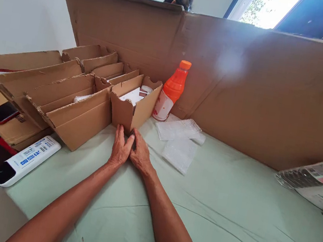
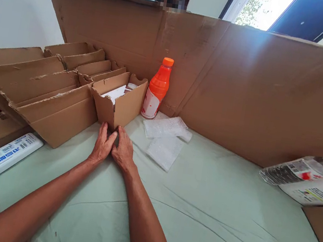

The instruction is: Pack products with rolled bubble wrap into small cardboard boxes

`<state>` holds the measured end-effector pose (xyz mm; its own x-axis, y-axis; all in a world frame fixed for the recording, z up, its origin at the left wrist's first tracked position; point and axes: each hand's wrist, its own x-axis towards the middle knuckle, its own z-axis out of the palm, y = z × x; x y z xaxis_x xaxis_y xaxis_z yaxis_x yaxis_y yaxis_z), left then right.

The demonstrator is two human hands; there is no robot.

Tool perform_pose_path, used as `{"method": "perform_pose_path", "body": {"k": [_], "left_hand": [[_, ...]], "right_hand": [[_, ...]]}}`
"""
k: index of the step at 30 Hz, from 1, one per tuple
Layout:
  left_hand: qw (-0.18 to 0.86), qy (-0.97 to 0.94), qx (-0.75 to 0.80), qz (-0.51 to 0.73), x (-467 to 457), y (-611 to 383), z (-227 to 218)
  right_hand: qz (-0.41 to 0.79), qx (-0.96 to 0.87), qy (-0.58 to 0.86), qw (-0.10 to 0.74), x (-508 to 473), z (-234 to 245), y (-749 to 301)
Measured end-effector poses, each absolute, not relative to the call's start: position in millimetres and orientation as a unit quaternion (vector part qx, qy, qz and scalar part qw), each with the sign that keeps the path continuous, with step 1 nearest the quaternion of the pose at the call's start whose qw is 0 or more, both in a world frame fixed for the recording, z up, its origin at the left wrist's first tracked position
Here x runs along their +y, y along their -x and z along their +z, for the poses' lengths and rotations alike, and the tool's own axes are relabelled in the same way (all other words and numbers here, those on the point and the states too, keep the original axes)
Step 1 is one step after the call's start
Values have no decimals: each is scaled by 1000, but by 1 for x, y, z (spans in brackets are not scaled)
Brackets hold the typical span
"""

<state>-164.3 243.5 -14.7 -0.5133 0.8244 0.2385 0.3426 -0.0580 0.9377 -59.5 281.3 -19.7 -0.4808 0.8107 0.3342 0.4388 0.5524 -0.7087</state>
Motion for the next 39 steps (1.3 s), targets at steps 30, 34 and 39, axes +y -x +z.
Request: {"method": "perform_pose_path", "body": {"k": [30,34,39], "left_hand": [[279,-483,612,561,270,213,-23],[280,-479,614,562,271,215,-22],[277,-485,620,551,273,220,-20]], "right_hand": [[126,-840,499,172,298,9,95],[109,-844,497,167,297,10,96],[101,-847,497,160,296,13,99]]}}
